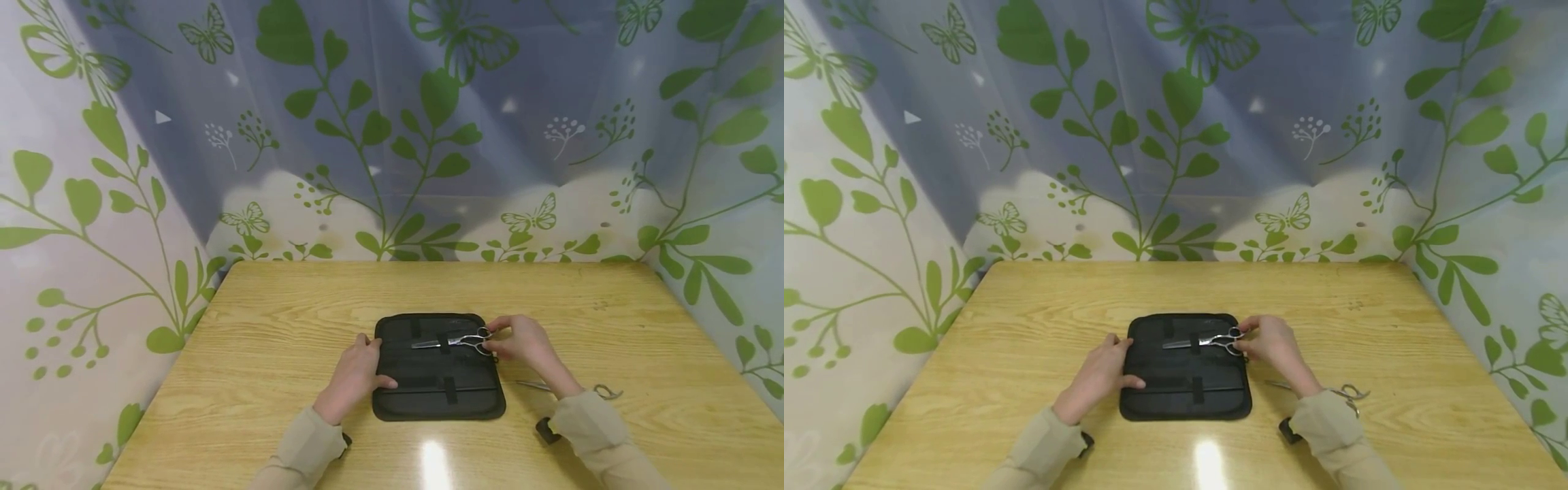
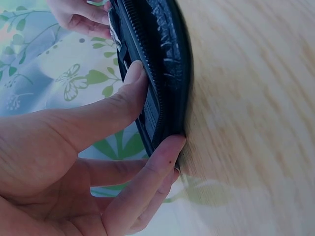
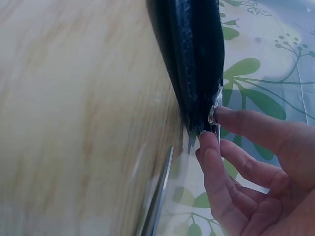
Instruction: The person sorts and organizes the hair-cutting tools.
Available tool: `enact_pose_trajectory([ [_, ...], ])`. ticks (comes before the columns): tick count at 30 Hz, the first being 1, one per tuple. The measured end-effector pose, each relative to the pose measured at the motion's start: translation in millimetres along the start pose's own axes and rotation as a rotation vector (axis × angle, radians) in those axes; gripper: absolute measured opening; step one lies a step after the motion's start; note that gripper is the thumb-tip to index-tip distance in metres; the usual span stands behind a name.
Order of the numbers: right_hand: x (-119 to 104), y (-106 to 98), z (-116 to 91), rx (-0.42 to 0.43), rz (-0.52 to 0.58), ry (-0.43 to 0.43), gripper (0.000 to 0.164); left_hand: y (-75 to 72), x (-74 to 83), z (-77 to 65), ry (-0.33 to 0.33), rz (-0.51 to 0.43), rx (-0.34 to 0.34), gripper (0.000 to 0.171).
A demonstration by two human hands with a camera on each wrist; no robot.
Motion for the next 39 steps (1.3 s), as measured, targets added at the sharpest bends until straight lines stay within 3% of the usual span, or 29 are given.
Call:
enact_pose_trajectory([
  [14,-4,1,0,0.028,-0.08,0.002,0.033,-0.2,0.4,0.0,0.001,0.0,-0.002,0.086],
  [28,-16,4,-3,0.085,-0.167,-0.067,0.036,-5.9,6.7,-5.5,0.052,0.007,0.04,0.081],
  [39,-25,6,-2,0.096,-0.193,-0.064,0.036,-2.9,2.8,-3.3,0.031,-0.01,0.02,0.084],
])
Point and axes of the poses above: each hand's wrist, its own z-axis towards the middle knuckle, its own y-axis out of the palm, x = y × z, the point moved 10 cm from there along z, towards the middle knuckle, and after that the axes turned 12 degrees about -x, right-handed, at the moved point
